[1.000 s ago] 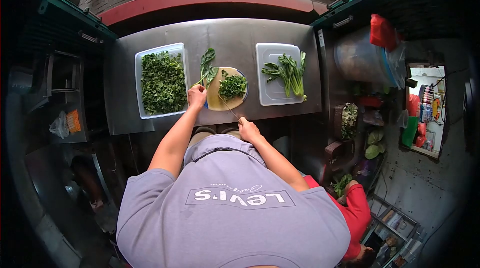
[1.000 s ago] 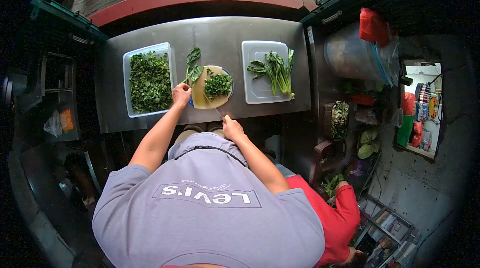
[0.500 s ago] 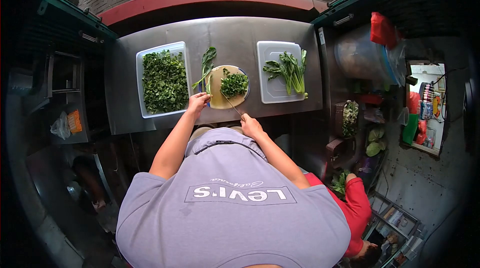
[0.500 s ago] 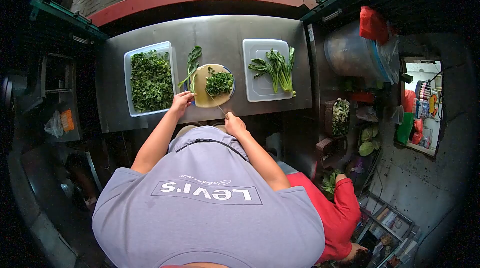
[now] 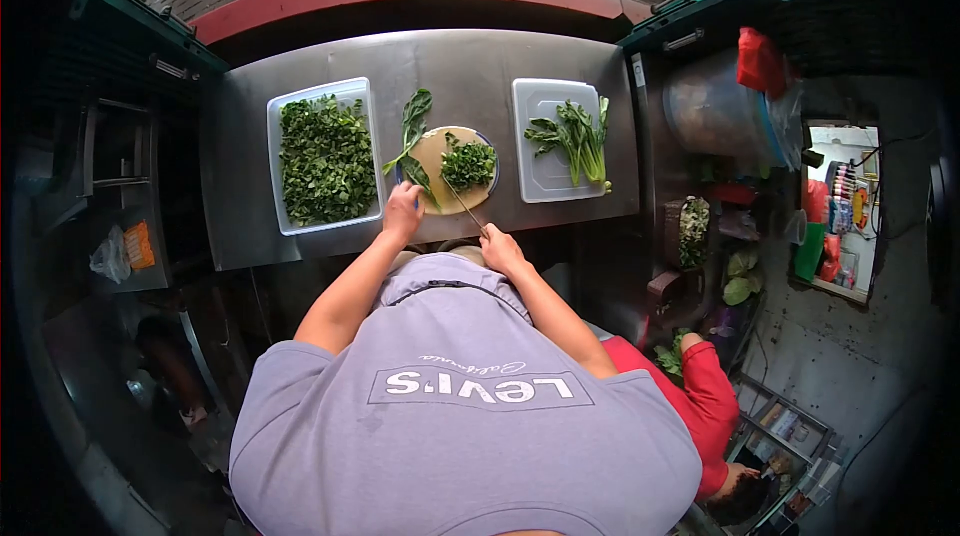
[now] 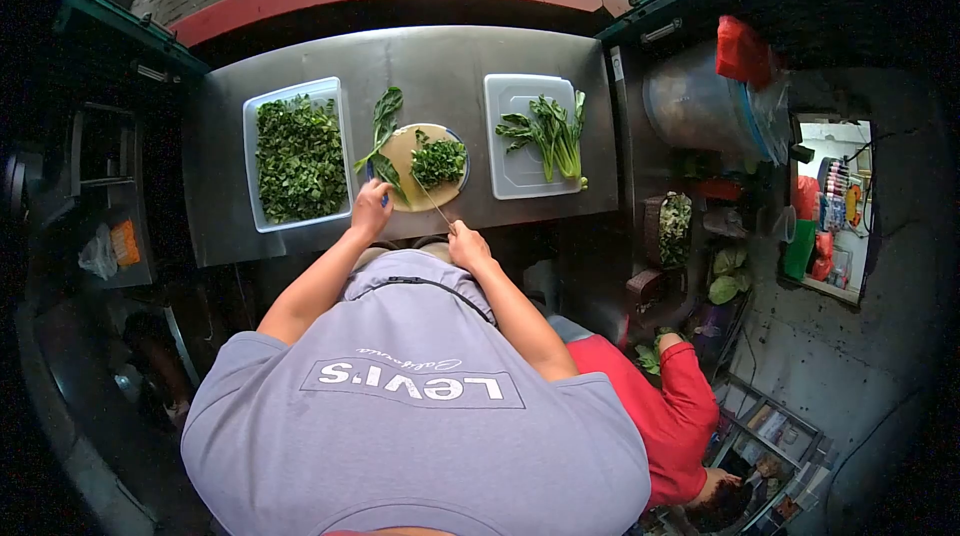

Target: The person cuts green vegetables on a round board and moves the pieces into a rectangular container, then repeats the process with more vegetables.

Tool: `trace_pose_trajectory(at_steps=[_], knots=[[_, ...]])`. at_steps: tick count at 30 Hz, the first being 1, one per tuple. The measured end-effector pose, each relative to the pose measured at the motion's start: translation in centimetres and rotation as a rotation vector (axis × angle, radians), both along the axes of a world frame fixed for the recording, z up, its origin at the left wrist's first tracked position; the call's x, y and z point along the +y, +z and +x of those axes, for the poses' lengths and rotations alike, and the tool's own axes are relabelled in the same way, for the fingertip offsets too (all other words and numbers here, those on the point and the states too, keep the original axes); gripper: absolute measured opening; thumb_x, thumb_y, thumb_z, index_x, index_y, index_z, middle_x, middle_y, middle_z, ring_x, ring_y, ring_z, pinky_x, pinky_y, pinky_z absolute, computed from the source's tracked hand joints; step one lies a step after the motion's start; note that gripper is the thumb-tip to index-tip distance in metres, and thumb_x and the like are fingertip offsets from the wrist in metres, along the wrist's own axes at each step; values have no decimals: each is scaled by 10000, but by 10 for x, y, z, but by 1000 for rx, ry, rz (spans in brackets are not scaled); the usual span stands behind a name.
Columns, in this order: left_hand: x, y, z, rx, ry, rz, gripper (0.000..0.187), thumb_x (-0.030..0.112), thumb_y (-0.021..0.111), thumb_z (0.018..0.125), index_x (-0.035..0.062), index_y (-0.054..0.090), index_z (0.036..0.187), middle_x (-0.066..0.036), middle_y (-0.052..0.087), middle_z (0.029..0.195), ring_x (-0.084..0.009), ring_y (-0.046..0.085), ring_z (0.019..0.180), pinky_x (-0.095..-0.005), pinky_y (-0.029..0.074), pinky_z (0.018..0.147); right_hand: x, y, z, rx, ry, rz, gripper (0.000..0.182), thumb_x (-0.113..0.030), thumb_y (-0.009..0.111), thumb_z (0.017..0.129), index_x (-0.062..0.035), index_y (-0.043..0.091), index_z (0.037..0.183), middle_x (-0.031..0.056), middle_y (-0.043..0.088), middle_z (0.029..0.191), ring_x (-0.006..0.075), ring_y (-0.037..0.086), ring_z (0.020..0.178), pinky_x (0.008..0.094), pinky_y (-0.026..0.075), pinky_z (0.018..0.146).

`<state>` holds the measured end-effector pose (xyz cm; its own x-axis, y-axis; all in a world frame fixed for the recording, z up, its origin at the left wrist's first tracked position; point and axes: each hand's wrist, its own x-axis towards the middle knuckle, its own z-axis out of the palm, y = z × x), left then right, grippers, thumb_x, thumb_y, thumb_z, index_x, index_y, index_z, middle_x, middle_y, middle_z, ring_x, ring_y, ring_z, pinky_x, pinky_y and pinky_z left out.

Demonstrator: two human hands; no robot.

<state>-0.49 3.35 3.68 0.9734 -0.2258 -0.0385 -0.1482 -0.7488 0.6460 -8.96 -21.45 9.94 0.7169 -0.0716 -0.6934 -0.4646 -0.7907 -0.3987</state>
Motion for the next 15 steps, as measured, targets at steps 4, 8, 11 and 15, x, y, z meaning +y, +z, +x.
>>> trace_pose_trajectory(at_steps=[4, 8, 11, 15], knots=[[3, 9, 24, -258, -339, 118, 283, 101, 711, 808, 134, 758, 1086, -31, 662, 1127, -249, 542, 1220, -392, 468, 992, 5, -11, -8, -47, -30, 14, 255, -279, 563, 1021, -80, 574, 1181, 290, 702, 1069, 487, 661, 1053, 558, 515, 880], [6, -20, 39, -303, -475, 212, 178, 157, 632, 861, 154, 763, 981, -27, 655, 1093, -252, 535, 1191, -395, 443, 987, 13, -17, -12, -18, -60, -15, 269, -302, 568, 1015, -102, 582, 1195, 285, 704, 1088, 486, 663, 1062, 564, 520, 895], [4, -22, 41, -262, -472, 255, 113, 170, 650, 839, 152, 746, 897, -23, 647, 1052, -247, 540, 1152, -390, 439, 953, 18, -22, -13, -22, -92, -11, 283, -318, 572, 1012, -121, 586, 1215, 287, 704, 1105, 491, 664, 1071, 569, 525, 909], [4, -9, 35, -400, -398, 175, 61, 171, 659, 840, 149, 716, 836, -7, 628, 991, -233, 543, 1075, -382, 443, 895, 25, -19, -20, -69, -131, -13, 247, -284, 561, 1021, -92, 585, 1175, 274, 706, 1068, 484, 659, 1058, 553, 520, 886]])
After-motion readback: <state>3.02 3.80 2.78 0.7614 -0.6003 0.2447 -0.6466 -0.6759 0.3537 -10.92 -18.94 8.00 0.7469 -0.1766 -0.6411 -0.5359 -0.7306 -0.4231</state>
